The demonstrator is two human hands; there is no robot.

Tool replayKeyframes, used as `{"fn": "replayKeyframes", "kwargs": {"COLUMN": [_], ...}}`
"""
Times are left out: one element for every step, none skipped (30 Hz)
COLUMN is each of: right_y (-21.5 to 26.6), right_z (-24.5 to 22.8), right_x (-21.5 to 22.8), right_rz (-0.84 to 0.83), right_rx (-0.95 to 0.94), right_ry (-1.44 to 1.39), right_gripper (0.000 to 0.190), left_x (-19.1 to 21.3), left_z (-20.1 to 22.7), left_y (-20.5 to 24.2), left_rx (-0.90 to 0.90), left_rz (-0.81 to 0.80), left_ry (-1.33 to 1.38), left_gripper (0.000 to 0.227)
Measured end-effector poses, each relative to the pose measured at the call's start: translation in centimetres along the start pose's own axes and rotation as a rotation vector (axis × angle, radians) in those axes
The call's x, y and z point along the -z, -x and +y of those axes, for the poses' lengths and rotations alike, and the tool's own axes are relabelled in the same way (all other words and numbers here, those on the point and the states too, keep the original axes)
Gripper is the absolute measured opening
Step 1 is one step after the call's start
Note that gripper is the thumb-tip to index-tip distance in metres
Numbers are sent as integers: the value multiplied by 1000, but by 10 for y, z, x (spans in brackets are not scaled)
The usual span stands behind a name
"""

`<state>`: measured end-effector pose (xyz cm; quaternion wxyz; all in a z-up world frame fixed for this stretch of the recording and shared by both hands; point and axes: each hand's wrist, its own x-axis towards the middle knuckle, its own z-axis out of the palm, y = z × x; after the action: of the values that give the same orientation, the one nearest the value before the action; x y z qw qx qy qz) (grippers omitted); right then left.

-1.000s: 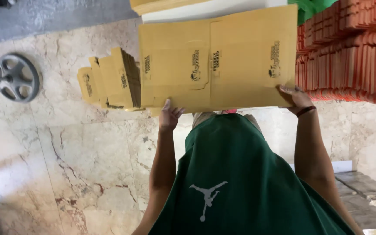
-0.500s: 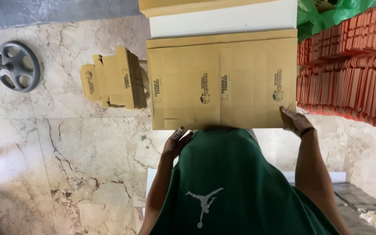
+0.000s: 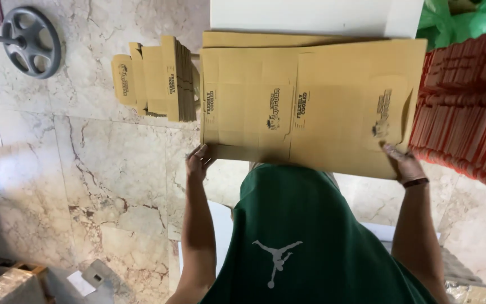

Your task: The person repeatedly picks up flat cardboard boxes from a pile on the floor and places them onto a growing stack on a nearby surface. The person handles the boxes one at a time, aligning them before setting them down.

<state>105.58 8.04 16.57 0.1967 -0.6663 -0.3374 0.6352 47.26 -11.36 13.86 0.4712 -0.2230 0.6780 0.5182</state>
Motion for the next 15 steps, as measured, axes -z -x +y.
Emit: {"fn": "replayKeyframes", "kwargs": {"right_y": [-4,-8,-7,-8,0,1,7,12,13,13,16,24,19,14,7], "right_z": [8,15,20,24,34,32,32,33,35,37,42,61,73,84,112], "right_x": [-5,-11,-11,-10,-9,-8,-4,0,3,6,8,12,13,12,19], "right_rz": [-2,-3,-14,3,24,17,-12,-42,-29,-21,-15,-4,-4,-5,-5], "right_rx": [-158,-316,-304,-248,-206,-208,-189,-170,-173,-186,-204,-212,-303,-394,-389], "right_ry": [-81,-162,-153,-237,-321,-314,-293,-271,-272,-196,-120,-121,-141,-162,-161], "right_gripper": [47,51,51,42,34,34,35,36,36,37,37,37,41,45,45], "left_x": [2,5,-2,-8,-9,-9,-12,-16,-28,-40,-49,-44,-43,-41,-48], "left_z": [8,17,27,37,45,53,62,70,83,96,108,99,94,91,89], "left_y": [4,7,14,20,30,39,46,53,65,78,91,72,50,28,22], "left_rx": [-39,-79,-88,-50,0,1,-13,-26,-18,7,34,44,77,111,107], "left_rz": [-63,-125,-123,-117,-106,-99,-178,-258,-267,-274,-278,-284,-341,-397,-399], "left_ry": [-99,-199,-184,-287,-398,-390,-462,-532,-538,-655,-773,-779,-640,-500,-497], "left_gripper": [65,61,61,57,54,54,40,27,27,35,43,43,56,69,69]}}
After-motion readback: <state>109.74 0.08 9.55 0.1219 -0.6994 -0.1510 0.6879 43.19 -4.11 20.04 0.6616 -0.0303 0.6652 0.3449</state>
